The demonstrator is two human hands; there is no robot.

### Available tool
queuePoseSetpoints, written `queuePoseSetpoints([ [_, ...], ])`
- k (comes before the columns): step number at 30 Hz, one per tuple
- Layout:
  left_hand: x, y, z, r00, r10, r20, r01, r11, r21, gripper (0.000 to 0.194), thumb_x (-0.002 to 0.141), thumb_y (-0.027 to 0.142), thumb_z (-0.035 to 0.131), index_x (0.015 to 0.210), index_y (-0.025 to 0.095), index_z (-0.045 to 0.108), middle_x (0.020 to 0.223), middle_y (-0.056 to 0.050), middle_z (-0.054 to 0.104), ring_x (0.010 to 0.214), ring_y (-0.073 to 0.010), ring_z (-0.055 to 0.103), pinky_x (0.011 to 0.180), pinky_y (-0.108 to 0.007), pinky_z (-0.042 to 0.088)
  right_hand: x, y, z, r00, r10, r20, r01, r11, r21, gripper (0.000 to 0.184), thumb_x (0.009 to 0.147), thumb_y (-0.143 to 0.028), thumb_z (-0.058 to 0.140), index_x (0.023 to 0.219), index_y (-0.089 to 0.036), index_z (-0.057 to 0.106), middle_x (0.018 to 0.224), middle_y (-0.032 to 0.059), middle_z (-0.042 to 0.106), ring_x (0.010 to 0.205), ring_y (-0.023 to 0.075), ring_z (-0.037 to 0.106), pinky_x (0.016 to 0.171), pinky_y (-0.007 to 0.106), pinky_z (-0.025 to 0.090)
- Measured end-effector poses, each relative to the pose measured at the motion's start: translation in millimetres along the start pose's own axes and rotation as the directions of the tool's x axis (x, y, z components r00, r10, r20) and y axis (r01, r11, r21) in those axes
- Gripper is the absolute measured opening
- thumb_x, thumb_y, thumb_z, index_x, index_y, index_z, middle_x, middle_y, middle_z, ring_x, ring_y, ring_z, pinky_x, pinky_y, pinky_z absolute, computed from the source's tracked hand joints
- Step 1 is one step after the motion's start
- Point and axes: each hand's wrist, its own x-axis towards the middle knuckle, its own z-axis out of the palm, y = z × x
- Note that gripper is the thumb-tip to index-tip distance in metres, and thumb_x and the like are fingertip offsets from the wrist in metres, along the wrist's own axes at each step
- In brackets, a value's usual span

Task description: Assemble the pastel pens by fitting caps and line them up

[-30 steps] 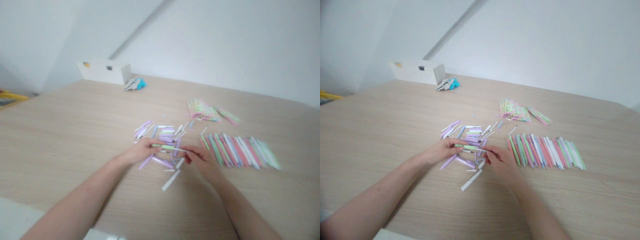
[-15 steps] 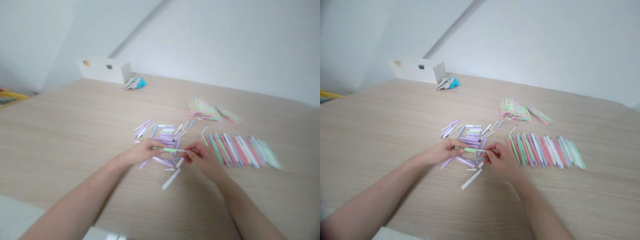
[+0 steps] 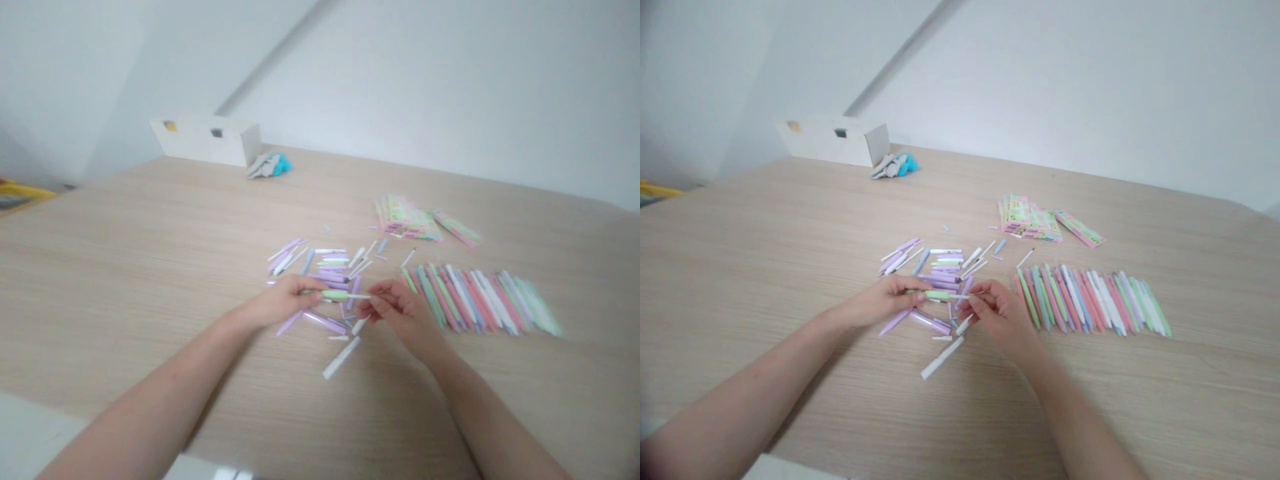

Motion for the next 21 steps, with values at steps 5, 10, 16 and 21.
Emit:
queuePoseSetpoints([
  [5,-0.1,0.6,0.1,1.0,-0.025,-0.01,0.024,0.998,-0.055,0.035,0.086,0.03,0.055,0.111,0.01,0.067,0.094,-0.007,0.071,0.076,-0.0152,0.058,0.069,-0.023,0.044,-1.1,1.4,-4.0,1.0,-0.026,-0.014,0.027,0.998,0.064,0.017,0.084,-0.035,0.059,0.086,-0.019,0.056,0.078,0.0046,0.073,0.068,0.0149,0.068,0.061,0.026,0.054],
  [10,-0.5,2.7,0.3,1.0,-0.024,-0.016,0.023,0.998,-0.059,0.034,0.085,0.031,0.057,0.11,0.012,0.068,0.096,-0.006,0.071,0.079,-0.0157,0.058,0.071,-0.023,0.044,-0.8,1.0,-1.7,0.994,-0.047,-0.099,0.046,0.999,-0.007,0.017,0.08,-0.034,0.064,0.08,-0.018,0.058,0.072,0.0046,0.073,0.064,0.0154,0.068,0.057,0.025,0.053],
  [16,-1.5,7.5,0.6,1.0,-0.021,-0.003,0.021,0.999,-0.025,0.033,0.086,0.031,0.055,0.108,0.011,0.068,0.097,-0.007,0.07,0.083,-0.0171,0.058,0.073,-0.024,0.044,-0.1,2.1,1.0,0.986,-0.045,-0.159,0.036,0.998,-0.06,0.02,0.079,-0.036,0.064,0.079,-0.017,0.06,0.07,0.0054,0.072,0.06,0.0156,0.067,0.054,0.025,0.052],
  [21,-1.0,1.5,0.3,0.999,-0.028,-0.027,0.027,0.999,-0.047,0.032,0.085,0.034,0.056,0.105,0.013,0.068,0.081,-0.003,0.066,0.069,-0.0131,0.052,0.062,-0.021,0.04,0.8,4.3,3.9,0.983,-0.059,-0.175,0.044,0.995,-0.091,0.016,0.082,-0.034,0.06,0.085,-0.018,0.059,0.074,0.0043,0.071,0.065,0.0162,0.067,0.06,0.028,0.054],
])
